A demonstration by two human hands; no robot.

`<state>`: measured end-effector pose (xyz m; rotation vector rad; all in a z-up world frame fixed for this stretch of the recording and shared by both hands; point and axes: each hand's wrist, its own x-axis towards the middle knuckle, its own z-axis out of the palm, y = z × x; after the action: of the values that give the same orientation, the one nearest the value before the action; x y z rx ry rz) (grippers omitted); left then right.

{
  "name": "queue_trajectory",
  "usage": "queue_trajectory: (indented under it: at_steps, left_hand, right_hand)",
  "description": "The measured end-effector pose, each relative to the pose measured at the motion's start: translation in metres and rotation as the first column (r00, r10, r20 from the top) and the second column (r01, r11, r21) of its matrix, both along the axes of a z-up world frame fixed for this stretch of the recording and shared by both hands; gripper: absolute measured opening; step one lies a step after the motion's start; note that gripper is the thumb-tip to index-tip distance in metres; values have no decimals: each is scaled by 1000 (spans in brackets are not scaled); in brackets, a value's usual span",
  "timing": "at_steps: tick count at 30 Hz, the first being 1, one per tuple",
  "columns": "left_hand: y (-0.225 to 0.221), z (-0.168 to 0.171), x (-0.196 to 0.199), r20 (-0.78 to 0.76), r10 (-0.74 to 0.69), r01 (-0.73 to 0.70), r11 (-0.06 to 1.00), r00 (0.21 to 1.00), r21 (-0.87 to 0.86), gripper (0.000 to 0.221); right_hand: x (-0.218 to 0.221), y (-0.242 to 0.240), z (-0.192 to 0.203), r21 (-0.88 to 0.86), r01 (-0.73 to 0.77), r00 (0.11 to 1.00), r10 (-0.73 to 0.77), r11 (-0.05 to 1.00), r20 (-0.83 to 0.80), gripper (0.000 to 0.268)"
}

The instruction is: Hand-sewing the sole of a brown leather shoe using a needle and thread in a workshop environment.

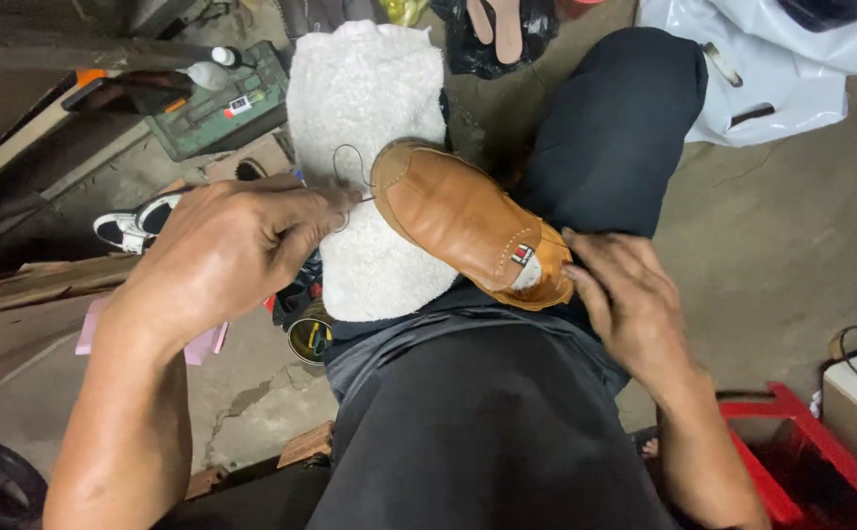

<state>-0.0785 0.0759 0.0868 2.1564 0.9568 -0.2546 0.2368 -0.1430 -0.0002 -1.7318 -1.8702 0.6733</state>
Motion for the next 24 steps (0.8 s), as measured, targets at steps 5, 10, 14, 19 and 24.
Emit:
queue_trajectory:
  at_steps: [5, 10, 14, 19, 24]
  left_hand:
    - [-9, 2, -10, 14, 65, -65, 998, 998, -15, 24]
    - [-8, -3, -15, 105, 56, -56, 998, 993, -6, 22]
    - [-8, -10, -19, 150, 13, -16, 1000, 989, 19, 27]
    - [-9, -19, -21, 171, 32, -30, 999, 985, -16, 21]
    - [-5, -20, -23, 241, 56, -39, 997, 969, -73, 28]
  right_hand:
    - [17, -13, 36, -303, 100, 979, -149, 948, -142, 18]
    - [20, -18, 71, -413, -20, 997, -13, 911, -77, 21]
    - [9, -24, 91, -397, -93, 888, -105, 913, -448, 16]
    - [-17, -13, 63, -253, -51, 671, -155, 966, -725, 24]
    - [-50, 12, 2, -560, 162, 817, -428, 813, -386, 22]
